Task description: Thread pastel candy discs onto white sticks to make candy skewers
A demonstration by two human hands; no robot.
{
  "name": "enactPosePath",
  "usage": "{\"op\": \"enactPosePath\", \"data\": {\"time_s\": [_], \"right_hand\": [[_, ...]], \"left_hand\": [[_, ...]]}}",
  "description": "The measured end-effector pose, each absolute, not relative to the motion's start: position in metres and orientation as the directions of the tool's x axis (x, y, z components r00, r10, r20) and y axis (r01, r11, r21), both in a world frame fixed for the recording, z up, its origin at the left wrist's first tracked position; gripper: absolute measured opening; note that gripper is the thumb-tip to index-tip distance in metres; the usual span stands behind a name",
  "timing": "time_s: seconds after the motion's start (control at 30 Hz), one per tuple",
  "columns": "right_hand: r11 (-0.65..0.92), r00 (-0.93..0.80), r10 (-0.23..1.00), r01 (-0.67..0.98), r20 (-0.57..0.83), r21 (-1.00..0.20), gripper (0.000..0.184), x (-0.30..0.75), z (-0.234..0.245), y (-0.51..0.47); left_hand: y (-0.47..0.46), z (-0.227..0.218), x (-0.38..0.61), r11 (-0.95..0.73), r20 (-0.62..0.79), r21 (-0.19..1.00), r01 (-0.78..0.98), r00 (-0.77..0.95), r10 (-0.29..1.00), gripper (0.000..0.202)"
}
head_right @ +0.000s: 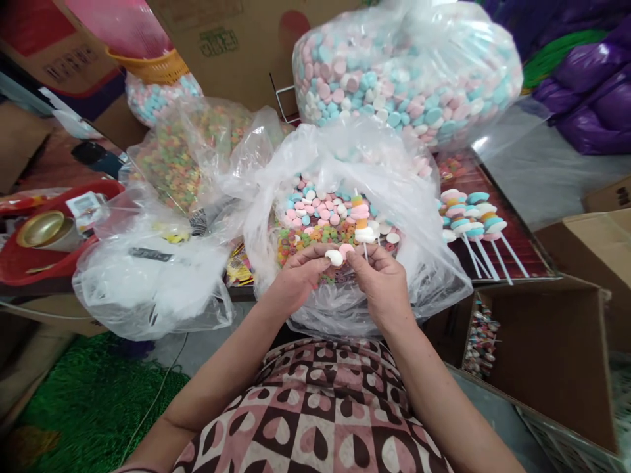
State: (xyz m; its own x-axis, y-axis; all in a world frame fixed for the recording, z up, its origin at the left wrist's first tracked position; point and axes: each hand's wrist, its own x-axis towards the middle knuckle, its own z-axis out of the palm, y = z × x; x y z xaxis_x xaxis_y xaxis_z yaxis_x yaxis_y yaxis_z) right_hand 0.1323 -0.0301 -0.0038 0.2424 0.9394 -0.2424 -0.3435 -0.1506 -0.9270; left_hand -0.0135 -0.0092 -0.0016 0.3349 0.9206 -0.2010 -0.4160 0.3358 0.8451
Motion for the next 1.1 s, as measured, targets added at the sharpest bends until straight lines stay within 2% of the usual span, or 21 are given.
{"op": "enactPosePath", "data": {"time_s": [0.2,0.37,0.5,0.77,0.9,1.1], "right_hand": [[-0.166,0.187,0.950,-0.377,-0.251,-0.911,0.037,0.135,-0.001,-0.032],[-0.086,0.263,0.952,-0.264,-0.158,-0.961,0.028,0.130,-0.010,-0.037],[-0.068,0.231,0.966,-0.199,-0.114,-0.978,0.025,0.129,-0.013,-0.038],[-0.157,0.100,0.976,-0.286,-0.192,-0.945,0.028,0.131,-0.008,-0.039],[-0.113,0.143,0.979,-0.231,-0.148,-0.966,0.031,0.128,-0.009,-0.039],[-0.206,0.115,0.963,-0.274,-0.245,-0.940,0.036,0.132,-0.013,-0.035]], "left_hand": [[-0.010,0.002,-0.021,0.403,-0.258,0.788,-0.465,0.345,0.902,0.023],[-0.016,0.001,-0.012,0.340,-0.224,0.857,-0.387,0.316,0.922,0.026],[-0.018,-0.002,-0.006,0.280,-0.194,0.881,-0.381,0.249,0.949,0.030],[-0.016,-0.004,-0.004,0.300,-0.220,0.872,-0.387,0.239,0.946,0.027],[-0.018,-0.006,-0.002,0.289,-0.219,0.878,-0.381,0.218,0.951,0.027],[-0.016,-0.002,-0.009,0.302,-0.210,0.893,-0.334,0.285,0.935,0.031]]}}
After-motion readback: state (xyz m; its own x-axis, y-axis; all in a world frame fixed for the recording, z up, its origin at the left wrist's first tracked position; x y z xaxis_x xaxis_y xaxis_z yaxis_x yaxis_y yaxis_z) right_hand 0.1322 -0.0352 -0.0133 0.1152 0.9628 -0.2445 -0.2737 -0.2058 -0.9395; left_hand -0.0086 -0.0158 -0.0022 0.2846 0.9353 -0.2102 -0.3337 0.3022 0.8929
